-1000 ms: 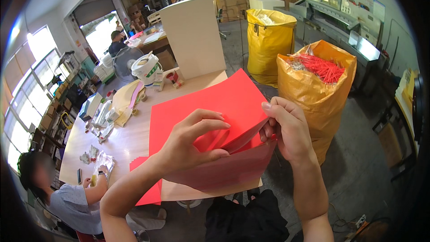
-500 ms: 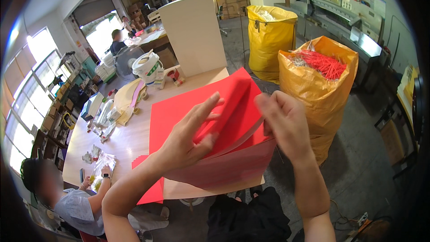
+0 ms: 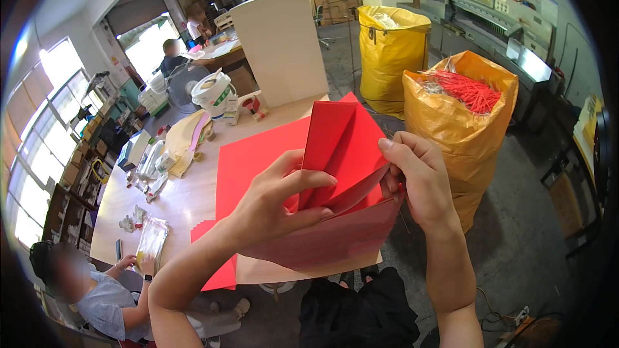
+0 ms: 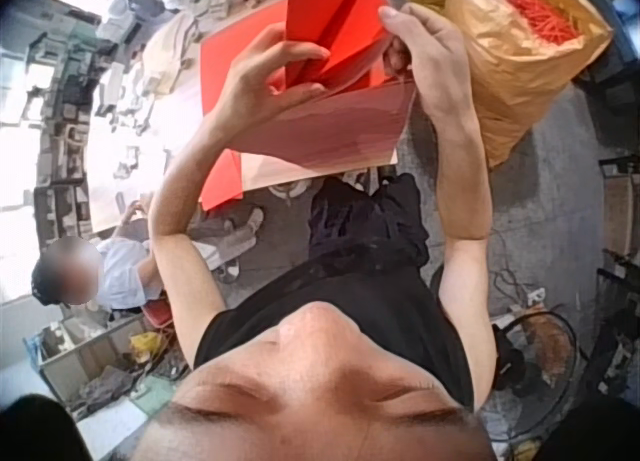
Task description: The person counts and organizes a stack of red paper sheets by hand, picking up small groups of sheets from a large stack and placing them in smaller piles on a table.
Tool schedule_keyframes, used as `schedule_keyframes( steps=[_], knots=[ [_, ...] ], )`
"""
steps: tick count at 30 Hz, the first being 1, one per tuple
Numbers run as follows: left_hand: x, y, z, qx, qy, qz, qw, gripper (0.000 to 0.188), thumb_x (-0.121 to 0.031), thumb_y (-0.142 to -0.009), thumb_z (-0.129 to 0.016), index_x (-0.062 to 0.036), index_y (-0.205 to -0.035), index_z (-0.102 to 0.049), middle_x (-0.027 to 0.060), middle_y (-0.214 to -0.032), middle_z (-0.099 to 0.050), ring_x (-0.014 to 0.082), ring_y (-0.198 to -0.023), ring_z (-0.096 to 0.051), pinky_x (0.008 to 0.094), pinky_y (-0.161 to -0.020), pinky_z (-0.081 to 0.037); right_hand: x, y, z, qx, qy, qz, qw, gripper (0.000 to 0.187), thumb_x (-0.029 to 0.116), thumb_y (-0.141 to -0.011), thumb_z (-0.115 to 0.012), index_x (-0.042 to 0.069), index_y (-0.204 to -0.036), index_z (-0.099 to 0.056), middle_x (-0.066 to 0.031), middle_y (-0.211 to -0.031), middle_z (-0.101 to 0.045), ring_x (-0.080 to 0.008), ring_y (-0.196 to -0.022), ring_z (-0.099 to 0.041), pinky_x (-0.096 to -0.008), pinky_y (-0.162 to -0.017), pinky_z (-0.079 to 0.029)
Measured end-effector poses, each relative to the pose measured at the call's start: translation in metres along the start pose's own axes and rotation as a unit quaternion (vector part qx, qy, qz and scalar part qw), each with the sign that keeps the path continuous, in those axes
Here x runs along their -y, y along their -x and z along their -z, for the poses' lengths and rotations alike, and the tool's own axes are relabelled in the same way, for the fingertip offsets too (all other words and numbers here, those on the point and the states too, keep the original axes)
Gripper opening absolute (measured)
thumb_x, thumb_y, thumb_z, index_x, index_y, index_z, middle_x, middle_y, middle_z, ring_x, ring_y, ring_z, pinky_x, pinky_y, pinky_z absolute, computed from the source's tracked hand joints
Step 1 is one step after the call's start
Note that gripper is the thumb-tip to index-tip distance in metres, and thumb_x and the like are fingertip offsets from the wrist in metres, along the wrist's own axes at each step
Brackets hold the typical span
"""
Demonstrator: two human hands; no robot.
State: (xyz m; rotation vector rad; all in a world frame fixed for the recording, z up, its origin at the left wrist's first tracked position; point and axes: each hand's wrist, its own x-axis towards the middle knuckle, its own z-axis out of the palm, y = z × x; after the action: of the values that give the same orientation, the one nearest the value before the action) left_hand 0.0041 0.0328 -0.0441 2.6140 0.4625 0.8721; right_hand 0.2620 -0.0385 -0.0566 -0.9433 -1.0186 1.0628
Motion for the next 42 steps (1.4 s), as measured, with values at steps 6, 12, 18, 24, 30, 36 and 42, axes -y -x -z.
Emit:
schedule_keyframes(
  steps=[6,12,18,24,30,36,42],
  knots=[
    [-0.001,-0.001,0.001,0.007,0.01,0.022,1.0,0.053,-0.013,-0.084,-0.093,-0.0164,-0.133,-0.074,0.0154,-0.138,-0.064,0.0347,-0.122,-0.069,0.0442,-0.096,-0.061,-0.021,0.018,0.012,-0.192,0.357,0.347,0.846,0.024,0.012,-0.102,-0.069,0.005,-0.082,-0.058,-0.0118,-0.075,-0.059,-0.0291,-0.067,-0.06,-0.0407,-0.069,-0.053],
    [-0.001,-0.002,-0.001,0.02,-0.025,-0.015,0.999,0.064,-0.015,-0.085,-0.092,-0.017,-0.145,-0.069,0.0178,-0.149,-0.06,0.0367,-0.128,-0.068,0.0461,-0.101,-0.061,-0.02,0.037,-0.006,0.124,0.495,0.356,0.783,0.033,0.013,-0.084,-0.076,0.005,-0.116,-0.073,-0.0133,-0.116,-0.071,-0.0374,-0.115,-0.067,-0.052,-0.11,-0.051],
    [-0.009,-0.005,-0.005,0.037,-0.073,-0.023,0.996,0.081,-0.019,-0.089,-0.088,-0.0191,-0.162,-0.053,0.0181,-0.159,-0.054,0.0372,-0.132,-0.066,0.0483,-0.104,-0.06,-0.026,0.041,-0.005,0.122,0.506,0.338,0.784,0.042,0.014,-0.082,-0.075,0.007,-0.123,-0.073,-0.0132,-0.128,-0.069,-0.0376,-0.129,-0.061,-0.0511,-0.113,-0.049],
    [-0.004,-0.005,-0.008,0.028,-0.098,-0.002,0.995,0.071,-0.02,-0.088,-0.088,-0.0104,-0.152,-0.059,0.0166,-0.141,-0.068,0.0385,-0.126,-0.068,0.0482,-0.103,-0.06,-0.026,0.041,-0.006,0.123,0.491,0.301,0.809,0.046,0.014,-0.08,-0.076,0.002,-0.124,-0.072,-0.0153,-0.128,-0.07,-0.0378,-0.13,-0.061,-0.0509,-0.115,-0.047],
    [0.001,-0.007,-0.012,0.019,-0.119,0.003,0.993,0.059,-0.021,-0.087,-0.089,-0.0075,-0.14,-0.066,0.0144,-0.132,-0.073,0.0372,-0.123,-0.07,0.0471,-0.103,-0.06,-0.022,0.04,-0.005,0.128,0.477,0.3,0.816,0.041,0.015,-0.084,-0.077,0.0,-0.123,-0.073,-0.0166,-0.123,-0.072,-0.0367,-0.122,-0.067,-0.0478,-0.112,-0.05],
    [0.005,-0.008,-0.012,0.004,-0.125,-0.036,0.991,0.058,-0.027,-0.09,-0.087,-0.0082,-0.14,-0.065,0.014,-0.137,-0.069,0.0349,-0.123,-0.07,0.0459,-0.101,-0.061,-0.02,0.039,0.022,-0.065,0.448,0.298,0.84,0.014,0.011,-0.093,-0.078,0.0,-0.094,-0.069,-0.0161,-0.101,-0.073,-0.0368,-0.09,-0.071,-0.0489,-0.078,-0.056],
    [-0.006,-0.007,-0.012,0.017,-0.081,0.017,0.996,0.058,-0.02,-0.094,-0.081,-0.0108,-0.148,-0.062,0.0166,-0.151,-0.061,0.0368,-0.127,-0.07,0.0466,-0.1,-0.061,0.009,0.032,0.032,0.01,0.594,0.141,0.792,0.04,0.024,-0.102,-0.077,0.0,-0.078,-0.056,-0.0178,-0.066,-0.059,-0.0361,-0.06,-0.059,-0.0445,-0.06,-0.047]
  ],
)
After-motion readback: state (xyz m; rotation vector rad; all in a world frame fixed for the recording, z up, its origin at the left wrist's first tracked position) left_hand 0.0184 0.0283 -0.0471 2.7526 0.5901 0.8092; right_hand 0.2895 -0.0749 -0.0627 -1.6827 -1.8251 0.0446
